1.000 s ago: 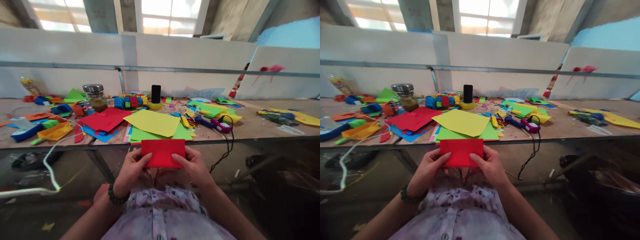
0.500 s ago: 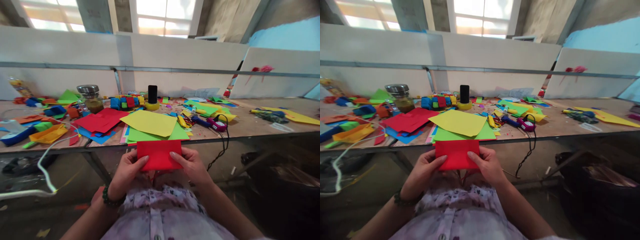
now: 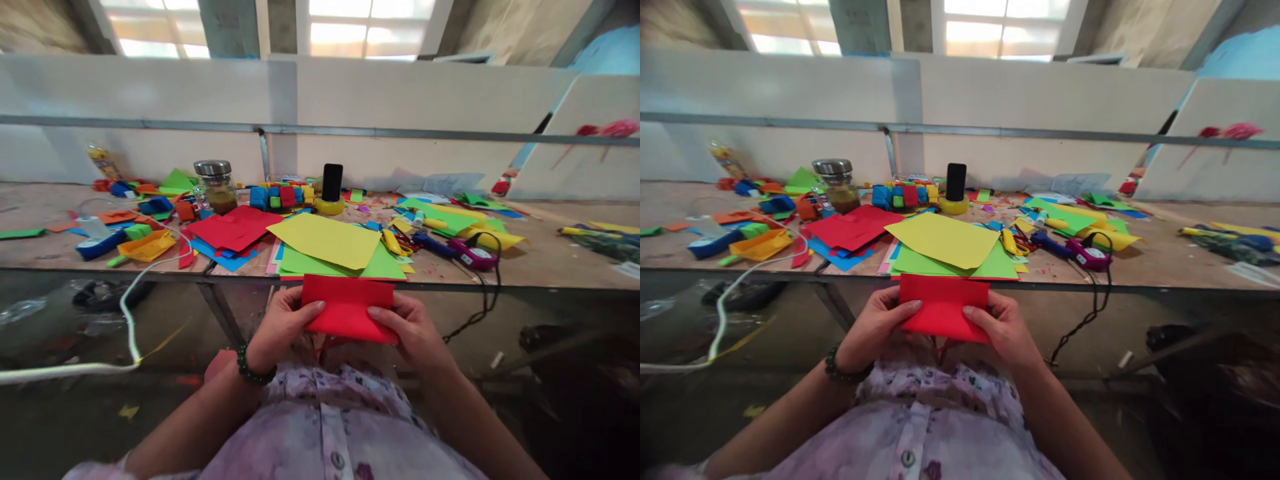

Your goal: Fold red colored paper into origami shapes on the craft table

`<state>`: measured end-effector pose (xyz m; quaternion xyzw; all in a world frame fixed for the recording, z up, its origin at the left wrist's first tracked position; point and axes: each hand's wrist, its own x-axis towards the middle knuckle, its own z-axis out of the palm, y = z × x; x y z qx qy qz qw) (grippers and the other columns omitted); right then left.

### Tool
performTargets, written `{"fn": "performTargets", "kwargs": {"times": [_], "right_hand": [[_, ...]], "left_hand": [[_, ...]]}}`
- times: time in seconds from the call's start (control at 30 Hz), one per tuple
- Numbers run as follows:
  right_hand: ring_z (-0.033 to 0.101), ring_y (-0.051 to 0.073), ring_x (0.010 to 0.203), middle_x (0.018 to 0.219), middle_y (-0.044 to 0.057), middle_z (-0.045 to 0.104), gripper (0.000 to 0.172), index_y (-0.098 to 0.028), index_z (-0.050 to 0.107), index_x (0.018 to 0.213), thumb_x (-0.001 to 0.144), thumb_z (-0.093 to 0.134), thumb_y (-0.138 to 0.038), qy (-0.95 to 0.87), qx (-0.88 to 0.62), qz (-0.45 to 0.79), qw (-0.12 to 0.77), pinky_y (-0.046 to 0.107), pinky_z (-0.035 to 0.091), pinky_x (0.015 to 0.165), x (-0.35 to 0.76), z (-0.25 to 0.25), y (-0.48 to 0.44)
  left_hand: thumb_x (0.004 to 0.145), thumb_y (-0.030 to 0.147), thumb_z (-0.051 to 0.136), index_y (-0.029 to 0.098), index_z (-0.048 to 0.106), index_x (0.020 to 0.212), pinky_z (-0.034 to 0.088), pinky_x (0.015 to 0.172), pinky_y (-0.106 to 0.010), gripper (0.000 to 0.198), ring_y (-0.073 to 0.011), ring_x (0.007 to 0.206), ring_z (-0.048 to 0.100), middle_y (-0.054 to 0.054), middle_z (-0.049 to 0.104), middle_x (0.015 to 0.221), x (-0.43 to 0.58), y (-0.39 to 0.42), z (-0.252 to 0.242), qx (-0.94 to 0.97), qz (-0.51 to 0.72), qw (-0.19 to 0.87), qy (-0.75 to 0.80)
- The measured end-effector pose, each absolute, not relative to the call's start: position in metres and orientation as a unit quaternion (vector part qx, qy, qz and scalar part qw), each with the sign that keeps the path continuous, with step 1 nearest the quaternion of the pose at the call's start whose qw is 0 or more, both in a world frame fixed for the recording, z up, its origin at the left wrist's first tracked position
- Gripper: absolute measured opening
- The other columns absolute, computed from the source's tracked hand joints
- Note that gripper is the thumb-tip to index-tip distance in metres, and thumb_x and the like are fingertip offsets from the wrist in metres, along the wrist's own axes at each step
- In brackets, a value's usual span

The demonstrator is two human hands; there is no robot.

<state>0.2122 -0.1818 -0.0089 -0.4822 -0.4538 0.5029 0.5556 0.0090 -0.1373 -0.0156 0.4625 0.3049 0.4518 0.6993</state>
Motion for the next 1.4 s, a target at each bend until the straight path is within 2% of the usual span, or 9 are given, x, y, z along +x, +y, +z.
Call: {"fn": "performTargets", "kwargs": {"times": [0.27,0.53,0.77,0.87,1.0,1.07,1.17,1.27,1.4], "right_hand": [[0.061,0.014,0.058,0.075,0.003,0.075,0.023,-0.02,0.077,0.077,0.058,0.082,-0.032,-0.425,-0.491,0.507,0.567,0.023,0.048,0.053,0.208,-0.011,-0.182],[0.065,0.018,0.068,0.087,0.006,0.076,0.035,-0.017,0.074,0.098,0.071,0.075,-0.039,-0.512,-0.518,0.431,0.533,0.025,0.051,0.056,0.207,-0.012,-0.181],[0.068,0.019,0.067,0.086,0.006,0.076,0.029,-0.021,0.076,0.09,0.066,0.08,-0.037,-0.456,-0.513,0.468,0.557,0.026,0.055,0.056,0.205,-0.016,-0.182],[0.07,0.02,0.068,0.083,0.006,0.076,0.025,-0.023,0.078,0.084,0.062,0.081,-0.034,-0.431,-0.489,0.51,0.562,0.027,0.057,0.058,0.205,-0.014,-0.185],[0.062,0.016,0.044,0.064,0.004,0.072,0.017,-0.021,0.077,0.076,0.06,0.077,-0.028,-0.409,-0.501,0.514,0.564,0.024,0.05,0.041,0.198,-0.016,-0.187],[0.059,0.014,0.042,0.06,0.002,0.07,0.014,-0.022,0.076,0.076,0.064,0.07,-0.024,-0.402,-0.512,0.462,0.603,0.024,0.049,0.04,0.192,-0.02,-0.187],[0.065,0.017,0.055,0.072,0.002,0.073,0.019,-0.024,0.076,0.082,0.071,0.061,-0.019,-0.425,-0.527,0.317,0.663,0.026,0.053,0.049,0.182,-0.031,-0.186],[0.069,0.02,0.074,0.091,0.005,0.073,0.023,-0.026,0.077,0.087,0.074,0.061,-0.016,-0.541,-0.504,0.16,0.654,0.029,0.056,0.061,0.178,-0.047,-0.184],[0.071,0.02,0.079,0.095,0.006,0.073,0.031,-0.03,0.076,0.1,0.074,0.067,-0.014,-0.662,-0.431,0.034,0.613,0.028,0.057,0.065,0.179,-0.068,-0.182]], "left_hand": [[0.063,0.024,0.083,0.015,0.074,0.09,0.049,0.062,-0.02,0.03,-0.0114,0.064,0.062,-0.002,0.073,0.081,0.007,-0.133,-0.015,0.446,0.464,0.709,0.289],[0.066,0.025,0.081,0.013,0.069,0.101,0.051,0.073,-0.024,0.038,-0.0177,0.081,0.066,-0.007,0.073,0.094,0.006,-0.123,-0.018,0.51,0.472,0.663,0.28],[0.065,0.023,0.079,0.014,0.072,0.094,0.05,0.068,-0.021,0.031,-0.0143,0.076,0.064,-0.004,0.073,0.088,0.004,-0.125,-0.015,0.48,0.466,0.692,0.272],[0.063,0.021,0.078,0.013,0.073,0.087,0.046,0.056,-0.017,0.026,-0.0109,0.062,0.061,-0.002,0.07,0.074,0.002,-0.125,-0.01,0.455,0.447,0.711,0.296],[0.067,0.034,0.076,0.012,0.074,0.089,0.039,0.041,-0.017,0.031,-0.0083,0.046,0.053,0.0,0.063,0.06,0.004,-0.124,-0.008,0.404,0.434,0.743,0.31],[0.07,0.049,0.074,0.015,0.072,0.099,0.045,0.047,-0.018,0.045,-0.0098,0.053,0.057,-0.001,0.066,0.069,0.012,-0.127,-0.01,0.355,0.458,0.775,0.252],[0.062,0.062,0.076,0.018,0.068,0.104,0.053,0.073,-0.024,0.06,-0.0158,0.082,0.065,-0.005,0.069,0.096,0.03,-0.136,-0.015,0.316,0.519,0.782,0.14],[0.065,0.046,0.082,0.018,0.064,0.107,0.049,0.086,-0.027,0.054,-0.0197,0.099,0.064,-0.007,0.069,0.106,0.047,-0.145,-0.015,0.333,0.555,0.749,0.138],[0.075,0.037,0.076,0.019,0.054,0.123,0.05,0.08,-0.03,0.056,-0.0232,0.098,0.066,-0.008,0.072,0.097,0.054,-0.148,-0.009,0.311,0.579,0.731,0.184]]}}
